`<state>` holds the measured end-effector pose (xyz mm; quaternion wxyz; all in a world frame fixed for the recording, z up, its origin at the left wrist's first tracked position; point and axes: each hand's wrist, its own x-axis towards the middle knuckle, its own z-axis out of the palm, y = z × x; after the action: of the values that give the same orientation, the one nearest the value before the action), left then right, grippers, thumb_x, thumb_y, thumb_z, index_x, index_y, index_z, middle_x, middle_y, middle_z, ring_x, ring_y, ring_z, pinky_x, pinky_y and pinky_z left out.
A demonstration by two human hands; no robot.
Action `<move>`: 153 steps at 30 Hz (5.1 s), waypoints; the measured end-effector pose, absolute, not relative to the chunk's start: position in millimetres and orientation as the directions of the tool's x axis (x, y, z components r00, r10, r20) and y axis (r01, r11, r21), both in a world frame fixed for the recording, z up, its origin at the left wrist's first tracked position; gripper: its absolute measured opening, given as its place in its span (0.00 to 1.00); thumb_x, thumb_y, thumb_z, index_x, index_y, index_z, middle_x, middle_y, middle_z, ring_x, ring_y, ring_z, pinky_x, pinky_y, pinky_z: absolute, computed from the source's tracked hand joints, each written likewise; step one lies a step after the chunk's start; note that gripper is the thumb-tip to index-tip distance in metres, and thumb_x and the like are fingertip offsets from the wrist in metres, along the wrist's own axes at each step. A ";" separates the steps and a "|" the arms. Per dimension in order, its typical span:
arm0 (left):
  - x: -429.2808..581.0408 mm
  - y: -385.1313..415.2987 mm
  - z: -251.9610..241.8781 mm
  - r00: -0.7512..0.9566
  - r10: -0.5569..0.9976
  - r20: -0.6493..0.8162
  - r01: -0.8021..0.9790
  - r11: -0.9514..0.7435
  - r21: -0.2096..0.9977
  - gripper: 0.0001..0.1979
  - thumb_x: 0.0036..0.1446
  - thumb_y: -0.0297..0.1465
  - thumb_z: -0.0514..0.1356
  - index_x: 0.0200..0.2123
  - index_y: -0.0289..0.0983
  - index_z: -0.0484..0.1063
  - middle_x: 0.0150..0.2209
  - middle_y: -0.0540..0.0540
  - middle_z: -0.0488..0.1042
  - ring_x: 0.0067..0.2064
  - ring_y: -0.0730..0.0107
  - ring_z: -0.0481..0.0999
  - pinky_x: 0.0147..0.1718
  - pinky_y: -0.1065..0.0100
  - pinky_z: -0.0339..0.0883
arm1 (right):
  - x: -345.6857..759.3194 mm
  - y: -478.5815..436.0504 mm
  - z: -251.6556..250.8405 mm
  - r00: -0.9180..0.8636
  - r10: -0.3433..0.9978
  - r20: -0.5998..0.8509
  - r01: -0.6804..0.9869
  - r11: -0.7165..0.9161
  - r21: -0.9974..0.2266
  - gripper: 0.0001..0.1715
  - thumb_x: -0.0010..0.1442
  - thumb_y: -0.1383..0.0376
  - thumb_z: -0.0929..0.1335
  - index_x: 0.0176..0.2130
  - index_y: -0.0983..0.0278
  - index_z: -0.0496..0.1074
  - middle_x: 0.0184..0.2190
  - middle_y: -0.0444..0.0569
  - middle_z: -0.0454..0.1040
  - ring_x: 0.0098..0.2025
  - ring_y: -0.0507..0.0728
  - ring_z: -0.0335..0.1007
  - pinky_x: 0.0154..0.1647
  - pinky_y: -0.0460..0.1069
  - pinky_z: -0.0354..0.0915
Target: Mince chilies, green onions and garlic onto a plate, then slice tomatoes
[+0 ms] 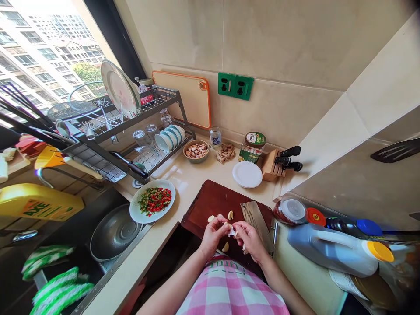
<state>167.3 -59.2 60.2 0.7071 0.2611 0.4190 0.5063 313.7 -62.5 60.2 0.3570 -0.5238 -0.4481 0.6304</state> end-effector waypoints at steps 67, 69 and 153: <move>155.6 -38.6 67.4 0.295 0.766 -0.570 -0.506 0.632 0.587 0.16 0.42 0.32 0.69 0.36 0.32 0.74 0.25 0.48 0.73 0.23 0.81 0.70 0.23 0.77 0.62 | 303.6 -53.3 71.4 -0.198 0.976 0.087 0.433 0.166 -0.886 0.12 0.59 0.63 0.62 0.41 0.58 0.72 0.38 0.49 0.74 0.40 0.56 0.69 0.43 0.51 0.64; 156.8 -39.7 65.5 0.275 0.773 -0.572 -0.514 0.621 0.591 0.15 0.42 0.31 0.69 0.34 0.32 0.73 0.25 0.48 0.74 0.23 0.80 0.71 0.24 0.78 0.63 | 304.9 -54.4 70.4 -0.221 0.971 0.087 0.461 0.182 -0.869 0.13 0.60 0.63 0.61 0.41 0.59 0.72 0.37 0.50 0.74 0.38 0.56 0.69 0.41 0.50 0.64; 145.3 -28.1 54.2 0.307 0.951 0.040 0.768 -0.272 0.580 0.10 0.54 0.29 0.56 0.41 0.39 0.67 0.42 0.44 0.67 0.45 0.63 0.67 0.45 0.62 0.63 | 357.0 -98.5 42.0 0.075 0.914 -0.400 0.079 -0.405 -0.911 0.20 0.49 0.51 0.65 0.34 0.64 0.68 0.22 0.42 0.67 0.17 0.48 0.58 0.12 0.41 0.50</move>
<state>145.3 -28.1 54.2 0.2353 0.7733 0.5555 0.1948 357.0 -98.5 42.0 0.3766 -0.6289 -0.3945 0.5541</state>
